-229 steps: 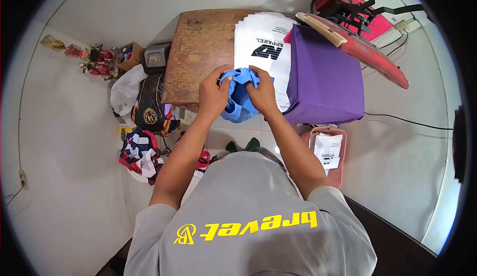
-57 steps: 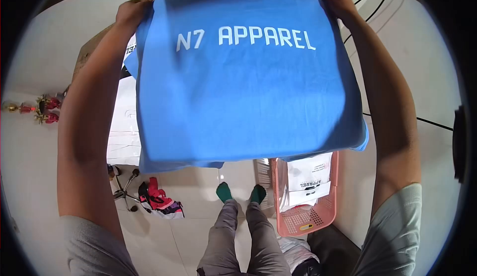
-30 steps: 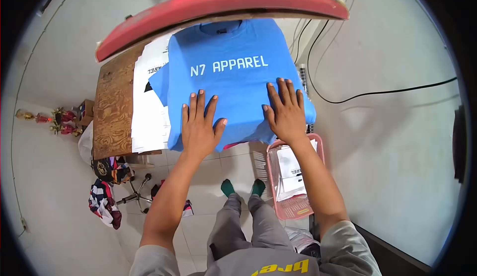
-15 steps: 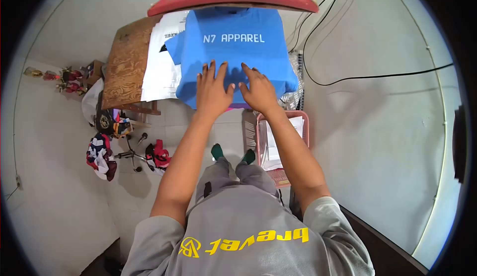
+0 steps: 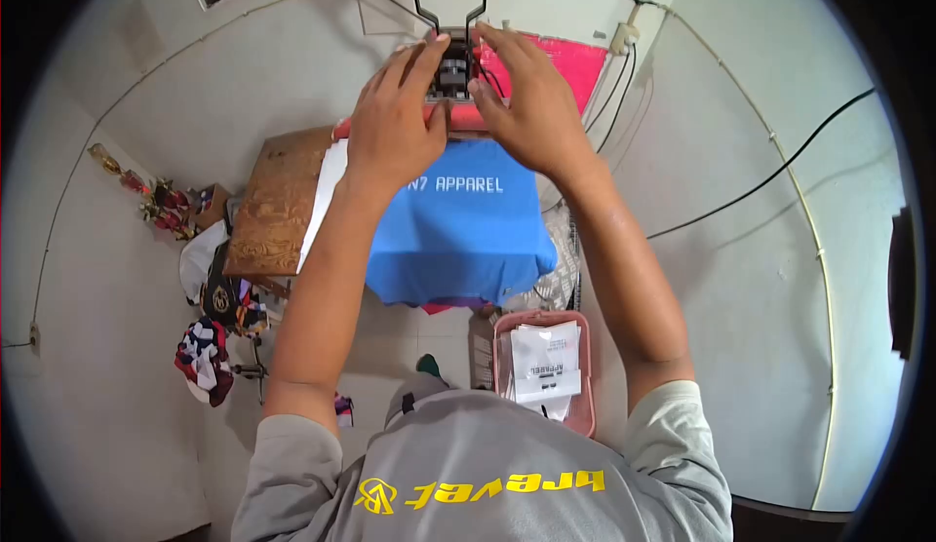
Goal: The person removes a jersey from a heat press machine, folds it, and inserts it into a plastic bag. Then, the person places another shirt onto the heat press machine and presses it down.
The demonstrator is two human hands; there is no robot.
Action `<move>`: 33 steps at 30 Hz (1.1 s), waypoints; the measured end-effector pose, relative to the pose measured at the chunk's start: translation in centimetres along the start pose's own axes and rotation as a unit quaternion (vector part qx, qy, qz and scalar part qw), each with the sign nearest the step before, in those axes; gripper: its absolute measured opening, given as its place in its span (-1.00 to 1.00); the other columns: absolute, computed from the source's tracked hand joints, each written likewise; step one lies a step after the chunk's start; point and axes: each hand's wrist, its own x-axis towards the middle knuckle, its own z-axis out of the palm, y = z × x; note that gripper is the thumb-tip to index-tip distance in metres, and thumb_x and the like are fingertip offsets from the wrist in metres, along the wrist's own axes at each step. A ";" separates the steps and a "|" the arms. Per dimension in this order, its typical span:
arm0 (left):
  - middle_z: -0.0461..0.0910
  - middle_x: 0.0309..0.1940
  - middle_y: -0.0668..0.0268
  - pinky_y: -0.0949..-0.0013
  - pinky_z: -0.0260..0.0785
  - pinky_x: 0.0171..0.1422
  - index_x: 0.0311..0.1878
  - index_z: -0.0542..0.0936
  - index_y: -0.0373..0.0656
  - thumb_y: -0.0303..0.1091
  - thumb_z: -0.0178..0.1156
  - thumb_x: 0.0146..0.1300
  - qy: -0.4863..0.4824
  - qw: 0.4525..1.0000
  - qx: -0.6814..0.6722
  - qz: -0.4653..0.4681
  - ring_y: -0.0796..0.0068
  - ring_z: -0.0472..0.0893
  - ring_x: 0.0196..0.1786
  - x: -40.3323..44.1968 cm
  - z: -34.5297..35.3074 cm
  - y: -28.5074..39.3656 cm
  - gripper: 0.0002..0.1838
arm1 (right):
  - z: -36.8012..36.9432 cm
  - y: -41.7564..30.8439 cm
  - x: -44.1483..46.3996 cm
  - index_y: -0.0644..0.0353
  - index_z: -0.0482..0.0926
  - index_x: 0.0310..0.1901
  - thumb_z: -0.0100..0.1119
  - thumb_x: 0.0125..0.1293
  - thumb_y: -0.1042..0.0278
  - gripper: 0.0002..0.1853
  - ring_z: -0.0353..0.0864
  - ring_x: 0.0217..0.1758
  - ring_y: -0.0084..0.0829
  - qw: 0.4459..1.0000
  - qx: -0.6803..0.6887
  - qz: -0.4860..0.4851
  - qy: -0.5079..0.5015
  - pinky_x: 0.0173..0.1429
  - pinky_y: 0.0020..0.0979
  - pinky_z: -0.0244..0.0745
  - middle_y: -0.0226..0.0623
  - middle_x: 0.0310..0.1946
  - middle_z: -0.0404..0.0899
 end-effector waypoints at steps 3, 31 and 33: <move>0.57 0.38 0.13 -0.02 0.44 0.51 0.51 0.49 0.04 -0.38 0.39 0.26 0.056 0.997 0.036 0.047 -0.03 0.56 0.43 5.8 -1.2 -1.7 -0.30 | -0.3 1.8 5.2 0.23 0.48 0.47 0.34 0.37 0.31 -0.37 0.49 0.45 0.13 0.999 -0.030 -0.008 0.020 0.55 -0.05 0.40 0.09 0.36 0.55; 0.79 -0.24 -0.08 -0.04 0.64 -0.07 -0.25 0.82 -0.25 -0.24 0.43 0.12 -0.149 0.962 0.200 0.106 -0.11 0.80 -0.20 36.0 2.9 -14.8 -0.74 | 2.3 9.5 31.7 0.16 0.84 -0.12 0.44 0.20 -0.02 -0.59 0.85 -0.02 -0.04 0.911 -0.317 0.150 -0.216 0.09 -0.13 0.73 -0.03 -0.10 0.84; 0.77 -0.26 -0.13 -0.05 0.64 -0.08 -0.26 0.82 -0.24 -0.25 0.42 0.10 -0.137 0.960 0.234 0.074 -0.12 0.80 -0.19 35.5 3.0 -14.1 -0.75 | 2.0 9.5 31.4 0.16 0.84 -0.11 0.46 0.19 -0.03 -0.58 0.85 -0.01 -0.04 0.908 -0.316 0.149 -0.232 0.10 -0.14 0.73 -0.04 -0.11 0.84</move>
